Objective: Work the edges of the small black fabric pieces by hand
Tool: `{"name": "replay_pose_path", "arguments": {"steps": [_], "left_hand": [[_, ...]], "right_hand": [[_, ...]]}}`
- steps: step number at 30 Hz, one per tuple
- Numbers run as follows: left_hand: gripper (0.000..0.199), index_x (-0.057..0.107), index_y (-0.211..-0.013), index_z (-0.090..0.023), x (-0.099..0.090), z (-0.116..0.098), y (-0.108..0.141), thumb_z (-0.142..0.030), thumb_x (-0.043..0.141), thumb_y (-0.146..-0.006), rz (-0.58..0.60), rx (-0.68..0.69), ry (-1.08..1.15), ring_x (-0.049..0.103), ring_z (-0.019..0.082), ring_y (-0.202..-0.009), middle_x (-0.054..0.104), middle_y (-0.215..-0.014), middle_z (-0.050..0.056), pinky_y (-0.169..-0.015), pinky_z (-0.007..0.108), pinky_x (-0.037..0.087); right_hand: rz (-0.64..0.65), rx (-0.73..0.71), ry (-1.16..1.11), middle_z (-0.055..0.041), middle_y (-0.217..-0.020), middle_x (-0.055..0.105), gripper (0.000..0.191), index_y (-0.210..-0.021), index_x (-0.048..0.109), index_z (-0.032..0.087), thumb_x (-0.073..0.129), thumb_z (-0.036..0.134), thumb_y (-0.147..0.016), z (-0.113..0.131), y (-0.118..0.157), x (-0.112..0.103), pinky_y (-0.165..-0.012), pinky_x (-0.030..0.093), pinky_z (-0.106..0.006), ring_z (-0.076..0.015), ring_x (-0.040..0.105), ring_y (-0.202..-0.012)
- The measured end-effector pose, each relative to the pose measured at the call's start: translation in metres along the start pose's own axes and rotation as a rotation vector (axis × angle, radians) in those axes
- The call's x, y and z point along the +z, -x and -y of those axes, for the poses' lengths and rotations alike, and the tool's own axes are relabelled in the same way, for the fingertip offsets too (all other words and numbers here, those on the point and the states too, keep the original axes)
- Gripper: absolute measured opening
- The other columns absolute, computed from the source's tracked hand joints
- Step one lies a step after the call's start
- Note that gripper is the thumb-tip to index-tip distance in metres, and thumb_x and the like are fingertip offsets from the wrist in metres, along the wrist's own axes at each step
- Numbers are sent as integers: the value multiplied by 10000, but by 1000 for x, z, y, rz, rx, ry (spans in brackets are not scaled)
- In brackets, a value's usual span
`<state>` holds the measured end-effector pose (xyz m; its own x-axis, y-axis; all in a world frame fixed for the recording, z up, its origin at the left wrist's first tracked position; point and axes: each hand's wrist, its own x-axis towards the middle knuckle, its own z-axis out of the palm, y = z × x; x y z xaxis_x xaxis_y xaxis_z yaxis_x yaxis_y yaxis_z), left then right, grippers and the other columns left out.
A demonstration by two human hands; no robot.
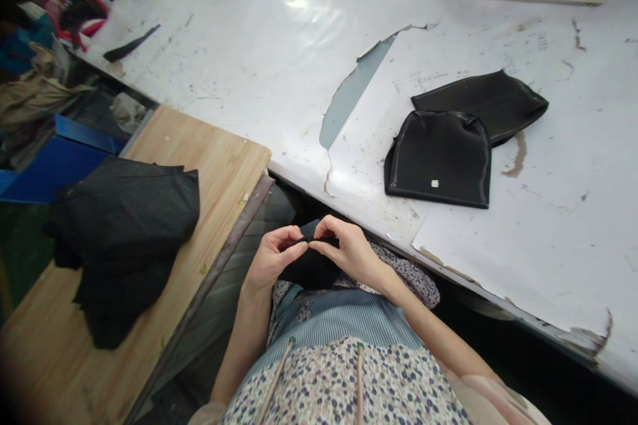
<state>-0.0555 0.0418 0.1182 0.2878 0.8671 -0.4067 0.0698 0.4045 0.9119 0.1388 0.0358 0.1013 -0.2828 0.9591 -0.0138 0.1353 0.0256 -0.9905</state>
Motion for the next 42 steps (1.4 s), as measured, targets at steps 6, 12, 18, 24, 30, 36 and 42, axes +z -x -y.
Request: {"name": "replay_pose_path", "arguments": {"steps": [6, 12, 18, 24, 30, 36, 42], "left_hand": [[265, 583, -702, -155, -4, 5, 0, -340, 762, -765, -96, 10, 45, 393, 66, -538, 501, -615, -46, -506, 184, 298], [262, 555, -691, -162, -2, 5, 0, -338, 736, -759, -134, -7, 49, 365, 64, -503, 483, -580, -54, -479, 187, 274], [252, 541, -686, -168, -2, 6, 0, -332, 707, -782, -156, 18, 14, 330, 67, -498, 447, -573, -55, -469, 201, 241], [256, 539, -671, -170, -2, 9, 1, -341, 689, -791, -165, 53, -26, 324, 74, -506, 428, -573, -52, -476, 215, 230], [266, 527, -665, -170, -1, 10, 0, -341, 670, -810, -171, 60, -44, 321, 72, -495, 427, -558, -55, -472, 210, 233], [272, 534, -685, -176, 0, 10, -1, -366, 696, -791, -203, -15, -36, 323, 61, -474, 437, -548, -63, -452, 187, 237], [229, 585, -726, -167, -2, 8, -1, -343, 723, -776, -174, 19, -64, 357, 59, -498, 464, -570, -56, -474, 177, 266]], "right_hand": [[57, -31, 69, -15, -886, 657, 96, -891, 608, 209, 685, 264, -905, -10, 3, -7, -755, 473, -297, -185, 610, -827], [85, -62, 97, -19, -911, 656, 105, -887, 604, 217, 704, 248, -892, -11, 4, -9, -800, 483, -309, -192, 617, -854], [122, -92, 143, -24, -902, 625, 145, -830, 587, 212, 704, 262, -901, -8, 3, -6, -753, 473, -297, -184, 600, -811], [56, -91, 80, -33, -883, 629, 168, -823, 548, 215, 642, 293, -939, -12, 4, -3, -759, 475, -309, -194, 594, -820], [23, -35, 56, -17, -822, 623, 183, -790, 519, 209, 619, 261, -935, -10, 3, 1, -708, 449, -289, -176, 569, -763], [5, -11, 63, -4, -774, 608, 183, -779, 535, 205, 614, 269, -931, -10, 2, 3, -674, 440, -277, -167, 552, -720], [4, -4, 59, -12, -797, 623, 172, -786, 540, 206, 612, 264, -931, -10, 2, 3, -689, 449, -286, -175, 566, -741]]}}
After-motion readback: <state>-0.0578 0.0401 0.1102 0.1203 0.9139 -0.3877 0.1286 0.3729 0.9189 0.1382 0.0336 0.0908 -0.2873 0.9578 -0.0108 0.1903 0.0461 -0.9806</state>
